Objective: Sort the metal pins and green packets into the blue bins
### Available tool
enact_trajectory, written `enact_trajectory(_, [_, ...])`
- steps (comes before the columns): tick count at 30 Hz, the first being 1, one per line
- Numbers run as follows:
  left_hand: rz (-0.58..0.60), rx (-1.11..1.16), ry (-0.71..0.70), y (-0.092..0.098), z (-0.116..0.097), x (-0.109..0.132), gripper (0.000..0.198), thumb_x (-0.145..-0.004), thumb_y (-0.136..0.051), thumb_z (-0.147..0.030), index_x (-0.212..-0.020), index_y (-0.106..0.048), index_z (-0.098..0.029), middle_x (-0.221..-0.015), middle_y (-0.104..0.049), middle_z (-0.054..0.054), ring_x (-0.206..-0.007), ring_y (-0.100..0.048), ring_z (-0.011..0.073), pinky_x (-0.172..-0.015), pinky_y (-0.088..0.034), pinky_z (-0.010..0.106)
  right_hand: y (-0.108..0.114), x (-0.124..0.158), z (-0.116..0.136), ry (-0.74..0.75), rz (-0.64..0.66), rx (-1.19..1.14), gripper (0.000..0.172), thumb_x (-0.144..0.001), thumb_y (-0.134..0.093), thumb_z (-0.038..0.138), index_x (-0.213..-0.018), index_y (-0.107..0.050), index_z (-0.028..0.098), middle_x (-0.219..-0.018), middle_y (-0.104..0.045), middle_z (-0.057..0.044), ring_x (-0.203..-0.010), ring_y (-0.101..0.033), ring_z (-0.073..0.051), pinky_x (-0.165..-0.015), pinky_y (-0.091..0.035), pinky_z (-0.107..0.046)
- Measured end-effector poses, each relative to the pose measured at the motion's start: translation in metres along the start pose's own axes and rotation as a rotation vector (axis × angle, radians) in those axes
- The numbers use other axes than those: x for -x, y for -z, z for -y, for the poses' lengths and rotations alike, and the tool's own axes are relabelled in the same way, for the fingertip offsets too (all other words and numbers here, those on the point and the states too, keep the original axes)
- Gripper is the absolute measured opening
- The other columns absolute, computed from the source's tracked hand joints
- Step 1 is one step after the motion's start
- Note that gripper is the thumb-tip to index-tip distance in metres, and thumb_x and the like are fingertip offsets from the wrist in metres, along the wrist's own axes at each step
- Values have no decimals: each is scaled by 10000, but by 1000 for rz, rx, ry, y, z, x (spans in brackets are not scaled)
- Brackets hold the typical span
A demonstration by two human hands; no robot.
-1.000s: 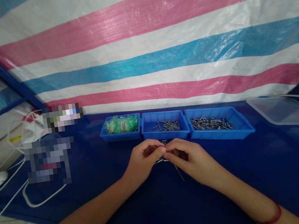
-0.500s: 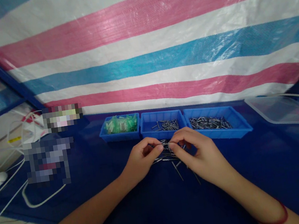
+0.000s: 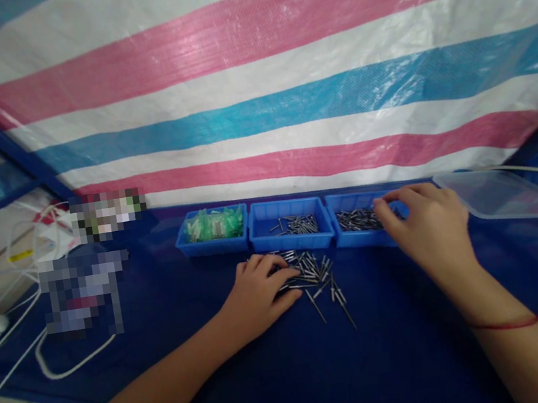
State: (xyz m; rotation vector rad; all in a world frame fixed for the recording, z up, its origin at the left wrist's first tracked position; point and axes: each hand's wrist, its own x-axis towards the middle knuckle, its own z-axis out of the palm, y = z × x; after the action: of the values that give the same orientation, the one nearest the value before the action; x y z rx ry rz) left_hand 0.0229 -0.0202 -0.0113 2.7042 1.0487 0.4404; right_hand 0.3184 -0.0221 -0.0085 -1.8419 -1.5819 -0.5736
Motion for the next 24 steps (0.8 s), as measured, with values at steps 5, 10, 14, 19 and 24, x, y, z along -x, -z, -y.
enact_trajectory(5, [-1, -26, -2, -4, -3, 0, 196, -931, -504, -357, -1012, -657, -266, -1112, -621, 12, -1051, -474, 223, -835, -317, 400, 0, 3, 12, 43, 24, -22, 235, -848, -543, 347, -877, -681, 158, -903, -680, -164, -872, -622, -301, -810, -437, -441])
enact_trajectory(10, [-11, -45, 11, -4, -2, -3, 177, -931, -514, -342, -959, -652, -235, -1078, -638, 13, -1029, -481, 212, -833, -292, 393, 6, 13, 50, 208, 43, -212, 178, -852, -553, 327, -846, -671, 194, -912, -682, -94, -894, -614, -264, -850, -437, -436])
enact_trajectory(14, [-34, -71, 24, -5, 0, -5, 169, -930, -518, -338, -937, -639, -222, -1061, -646, 11, -1019, -493, 208, -812, -283, 385, 11, 23, 74, 281, 158, -339, 136, -853, -553, 291, -833, -662, 212, -929, -683, -70, -907, -600, -244, -834, -437, -419])
enact_trajectory(19, [-71, -11, 58, -3, -1, -6, 183, -956, -464, -326, -979, -613, -222, -1029, -656, 7, -965, -537, 183, -794, -308, 354, 18, 31, 88, 415, 377, -438, 86, -832, -569, 247, -834, -654, 231, -924, -688, -41, -893, -612, -219, -814, -427, -399])
enact_trajectory(24, [-123, 209, 98, 0, -2, -8, 171, -956, -461, -284, -974, -614, -210, -1014, -670, 2, -938, -591, 160, -797, -363, 318, 18, 32, 93, 405, 441, -519, 135, -876, -518, 243, -823, -640, 222, -893, -687, -45, -834, -641, -194, -803, -449, -375])
